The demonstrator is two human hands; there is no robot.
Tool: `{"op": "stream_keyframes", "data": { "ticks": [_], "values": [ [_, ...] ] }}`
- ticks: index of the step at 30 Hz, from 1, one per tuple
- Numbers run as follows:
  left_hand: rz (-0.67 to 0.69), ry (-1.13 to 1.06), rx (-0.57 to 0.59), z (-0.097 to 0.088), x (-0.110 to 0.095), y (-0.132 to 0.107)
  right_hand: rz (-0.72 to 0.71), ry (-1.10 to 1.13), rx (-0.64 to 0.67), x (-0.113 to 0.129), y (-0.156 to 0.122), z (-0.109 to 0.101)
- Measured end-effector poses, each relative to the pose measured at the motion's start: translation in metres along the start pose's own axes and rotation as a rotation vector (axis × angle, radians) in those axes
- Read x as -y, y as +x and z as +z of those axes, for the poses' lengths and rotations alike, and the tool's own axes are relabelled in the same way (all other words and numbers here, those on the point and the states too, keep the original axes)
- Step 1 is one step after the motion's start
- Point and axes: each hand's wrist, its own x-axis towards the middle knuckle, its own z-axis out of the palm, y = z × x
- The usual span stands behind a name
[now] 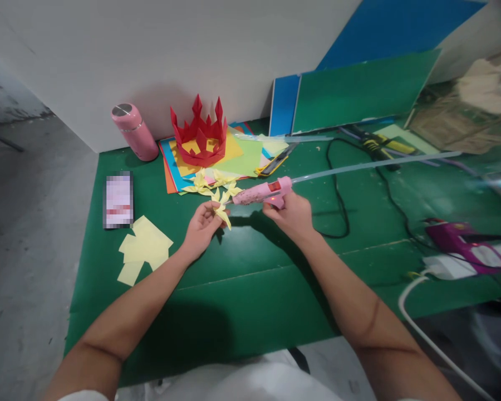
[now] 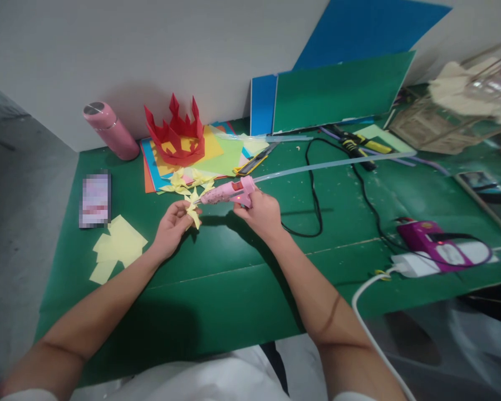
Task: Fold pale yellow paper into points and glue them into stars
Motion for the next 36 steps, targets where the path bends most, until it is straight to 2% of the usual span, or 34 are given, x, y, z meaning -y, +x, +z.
{"op": "stream_keyframes", "data": {
  "ticks": [4,17,24,30,33,36],
  "values": [
    [-0.009,-0.015,0.002,0.000,-0.001,0.000,0.024,-0.013,0.031,0.000,0.001,-0.001],
    [0.004,-0.011,0.046,-0.001,0.001,-0.001,0.033,-0.038,-0.039,-0.011,0.000,0.006],
    [0.016,0.000,0.063,-0.002,0.002,-0.001,0.047,0.013,-0.034,-0.006,0.002,-0.001],
    [0.030,0.001,0.067,-0.001,0.001,-0.002,0.232,0.103,-0.060,-0.017,0.009,-0.008],
    [0.028,0.012,0.048,-0.001,0.001,-0.002,0.326,0.162,-0.091,-0.033,0.014,-0.006],
    [0.033,0.024,0.042,-0.001,0.001,-0.002,0.420,0.081,-0.110,-0.052,0.018,-0.002]
  ]
}}
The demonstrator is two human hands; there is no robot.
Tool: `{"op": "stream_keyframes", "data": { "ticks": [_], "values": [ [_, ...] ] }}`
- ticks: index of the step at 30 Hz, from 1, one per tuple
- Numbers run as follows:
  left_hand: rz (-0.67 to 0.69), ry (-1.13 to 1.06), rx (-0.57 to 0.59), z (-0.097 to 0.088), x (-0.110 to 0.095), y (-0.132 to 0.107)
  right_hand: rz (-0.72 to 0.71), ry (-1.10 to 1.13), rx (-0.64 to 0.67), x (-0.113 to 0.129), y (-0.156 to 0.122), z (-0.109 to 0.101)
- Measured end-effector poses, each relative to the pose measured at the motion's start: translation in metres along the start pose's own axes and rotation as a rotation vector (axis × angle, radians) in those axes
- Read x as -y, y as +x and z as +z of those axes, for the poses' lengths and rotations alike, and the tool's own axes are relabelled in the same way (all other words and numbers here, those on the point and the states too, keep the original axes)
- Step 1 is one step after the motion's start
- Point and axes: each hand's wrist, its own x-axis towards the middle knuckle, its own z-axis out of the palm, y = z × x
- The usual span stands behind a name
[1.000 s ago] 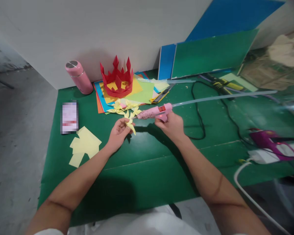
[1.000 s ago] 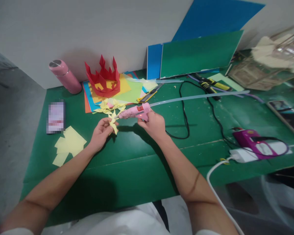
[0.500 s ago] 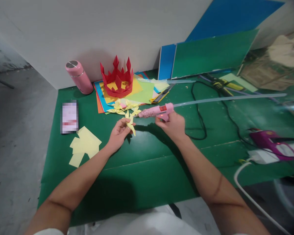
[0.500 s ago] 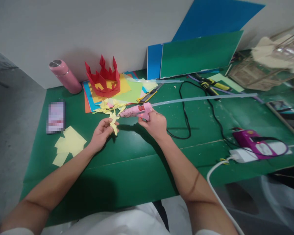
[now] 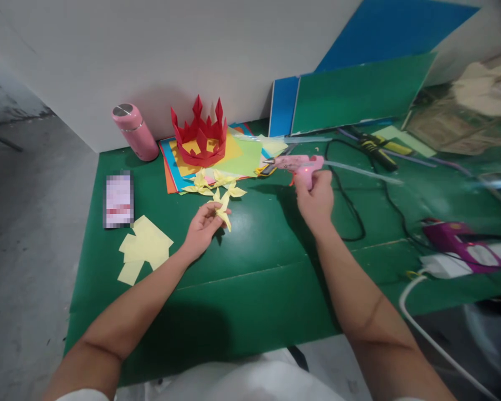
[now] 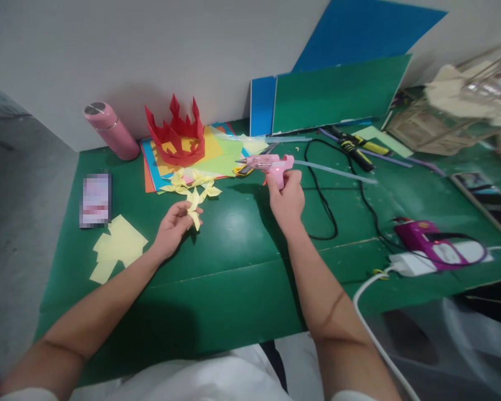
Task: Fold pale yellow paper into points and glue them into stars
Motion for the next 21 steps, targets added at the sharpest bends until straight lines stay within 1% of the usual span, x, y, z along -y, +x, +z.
{"op": "stream_keyframes", "data": {
  "ticks": [4,7,11,16,21],
  "values": [
    [-0.005,0.010,-0.003,0.000,0.000,0.000,-0.008,-0.053,0.050,-0.018,0.008,0.006],
    [0.001,0.017,0.002,0.000,0.000,0.000,-0.039,-0.100,0.059,-0.022,0.010,0.009],
    [0.015,0.021,-0.001,0.001,0.000,0.001,-0.076,-0.170,0.049,-0.020,0.014,0.013],
    [-0.003,0.030,0.010,0.003,0.001,0.001,-0.039,-0.155,0.073,-0.014,0.020,0.017],
    [0.018,0.038,0.023,0.004,0.001,0.000,0.022,-0.093,0.028,-0.015,0.021,0.017]
  ]
}}
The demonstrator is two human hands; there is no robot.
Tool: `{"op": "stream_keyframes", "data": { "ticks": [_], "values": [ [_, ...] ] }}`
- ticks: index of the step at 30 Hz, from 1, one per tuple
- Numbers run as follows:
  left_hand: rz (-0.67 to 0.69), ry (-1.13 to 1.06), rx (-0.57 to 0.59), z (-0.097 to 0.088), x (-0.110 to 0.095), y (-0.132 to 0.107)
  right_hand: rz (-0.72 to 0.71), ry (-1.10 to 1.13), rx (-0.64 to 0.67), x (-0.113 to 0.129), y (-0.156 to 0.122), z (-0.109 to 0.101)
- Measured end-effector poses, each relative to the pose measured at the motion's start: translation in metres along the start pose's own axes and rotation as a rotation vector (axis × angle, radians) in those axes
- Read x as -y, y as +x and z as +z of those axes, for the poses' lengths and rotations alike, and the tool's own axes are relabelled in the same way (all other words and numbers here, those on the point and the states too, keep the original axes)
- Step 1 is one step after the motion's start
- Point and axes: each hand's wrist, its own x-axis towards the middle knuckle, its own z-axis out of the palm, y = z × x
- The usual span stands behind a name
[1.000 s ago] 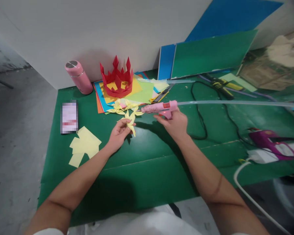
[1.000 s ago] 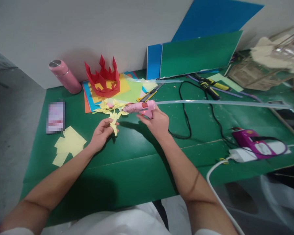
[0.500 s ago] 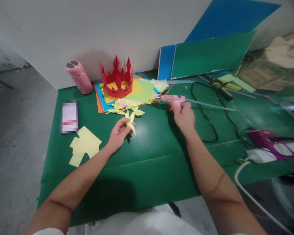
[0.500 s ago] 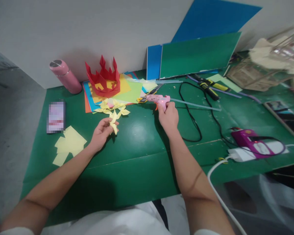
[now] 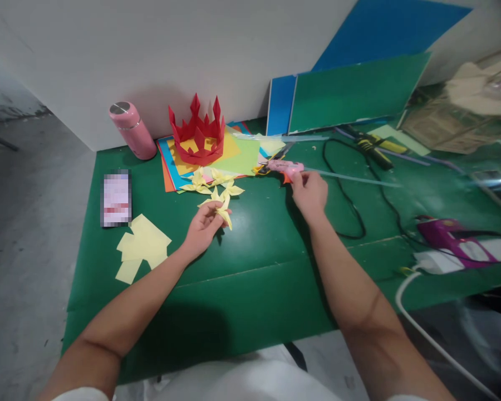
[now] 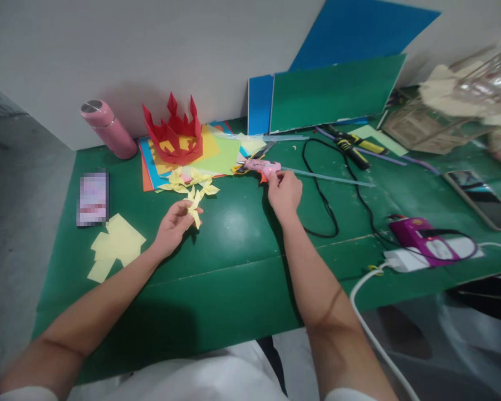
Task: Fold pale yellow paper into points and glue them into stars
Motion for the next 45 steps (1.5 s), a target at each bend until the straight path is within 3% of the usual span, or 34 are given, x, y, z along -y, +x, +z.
{"op": "stream_keyframes", "data": {
  "ticks": [11,18,22,26,33,37,40,42,45],
  "values": [
    [0.000,0.009,0.008,-0.001,0.001,0.000,0.030,0.030,-0.083,-0.006,0.003,-0.005],
    [-0.009,0.018,0.010,-0.001,0.001,0.000,-0.250,0.064,0.067,-0.015,-0.004,-0.008],
    [-0.004,0.033,-0.004,-0.002,0.002,0.000,-0.271,0.074,-0.041,-0.017,0.000,-0.011],
    [0.005,0.058,-0.003,-0.003,0.002,0.000,-0.235,-0.045,-0.171,-0.026,0.006,-0.019],
    [0.018,0.071,-0.009,-0.003,0.002,0.000,-0.027,-0.203,-0.073,-0.049,0.009,-0.017],
    [0.019,0.057,-0.011,-0.002,0.002,0.001,0.015,-0.205,-0.140,-0.026,0.001,-0.026],
    [0.044,0.046,-0.014,-0.001,0.002,0.001,-0.234,-0.055,-0.171,0.011,-0.016,-0.035],
    [0.063,0.051,-0.022,-0.001,0.003,0.001,-0.488,0.172,-0.015,0.038,-0.034,-0.036],
    [0.097,0.075,-0.042,0.000,0.004,0.000,-0.707,0.402,0.272,0.073,-0.068,-0.027]
  ]
}}
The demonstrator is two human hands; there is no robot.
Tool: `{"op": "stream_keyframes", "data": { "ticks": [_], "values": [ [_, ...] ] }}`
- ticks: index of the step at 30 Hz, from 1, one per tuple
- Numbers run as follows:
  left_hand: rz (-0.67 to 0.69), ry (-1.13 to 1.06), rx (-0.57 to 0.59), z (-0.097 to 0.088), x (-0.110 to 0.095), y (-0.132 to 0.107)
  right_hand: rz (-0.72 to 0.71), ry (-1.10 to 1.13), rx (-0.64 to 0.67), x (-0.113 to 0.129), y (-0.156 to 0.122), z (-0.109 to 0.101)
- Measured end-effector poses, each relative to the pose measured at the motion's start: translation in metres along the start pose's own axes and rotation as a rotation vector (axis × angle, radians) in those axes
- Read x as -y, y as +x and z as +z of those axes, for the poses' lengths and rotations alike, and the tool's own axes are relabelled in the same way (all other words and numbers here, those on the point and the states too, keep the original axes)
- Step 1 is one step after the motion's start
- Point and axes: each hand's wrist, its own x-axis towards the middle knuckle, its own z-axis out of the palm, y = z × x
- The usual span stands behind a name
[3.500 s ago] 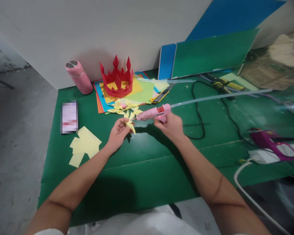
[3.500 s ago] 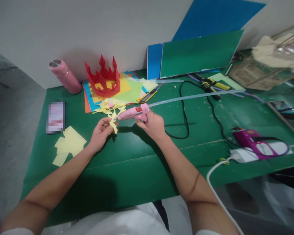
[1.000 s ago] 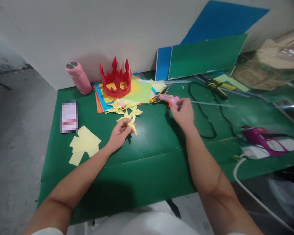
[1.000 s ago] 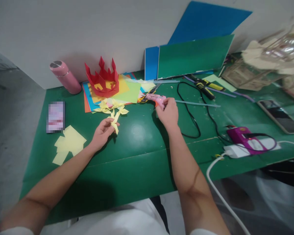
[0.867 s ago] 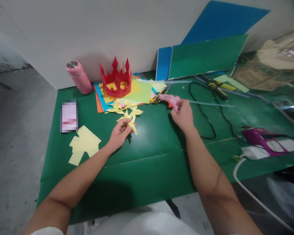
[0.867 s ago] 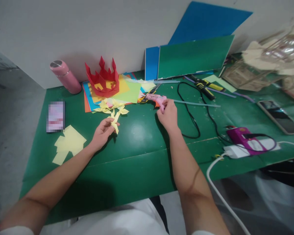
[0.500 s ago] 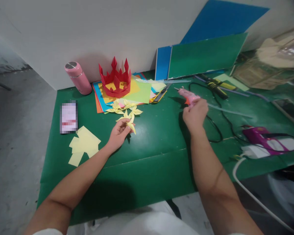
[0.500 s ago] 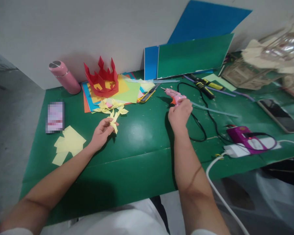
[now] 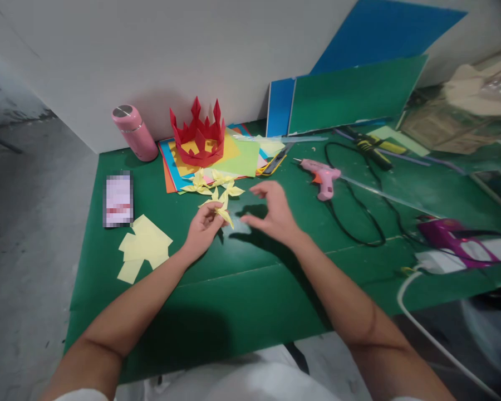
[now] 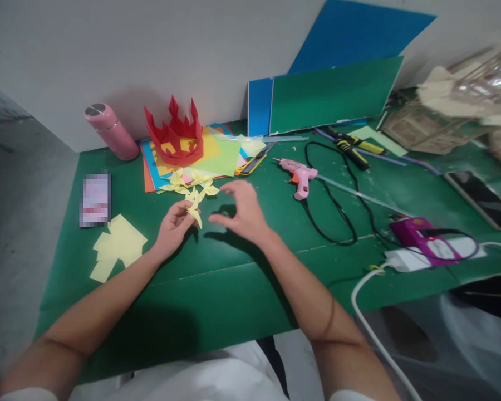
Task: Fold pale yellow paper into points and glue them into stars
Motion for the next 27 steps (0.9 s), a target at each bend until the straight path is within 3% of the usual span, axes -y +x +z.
{"op": "stream_keyframes", "data": {
  "ticks": [2,6,14,18,27],
  "values": [
    [0.016,0.020,-0.008,0.000,0.001,-0.001,-0.069,0.095,0.082,0.019,-0.004,0.017],
    [0.026,0.072,0.017,0.001,0.000,-0.002,-0.016,0.181,0.080,0.033,-0.013,0.029],
    [-0.013,0.195,0.038,0.003,-0.001,-0.004,0.040,0.215,0.020,0.023,-0.017,0.026],
    [-0.022,0.338,0.032,0.002,0.000,-0.005,-0.020,0.131,0.032,0.022,-0.015,0.024],
    [0.120,0.640,0.050,0.002,-0.011,-0.006,-0.139,0.059,0.101,0.023,-0.014,0.023]
  ]
}}
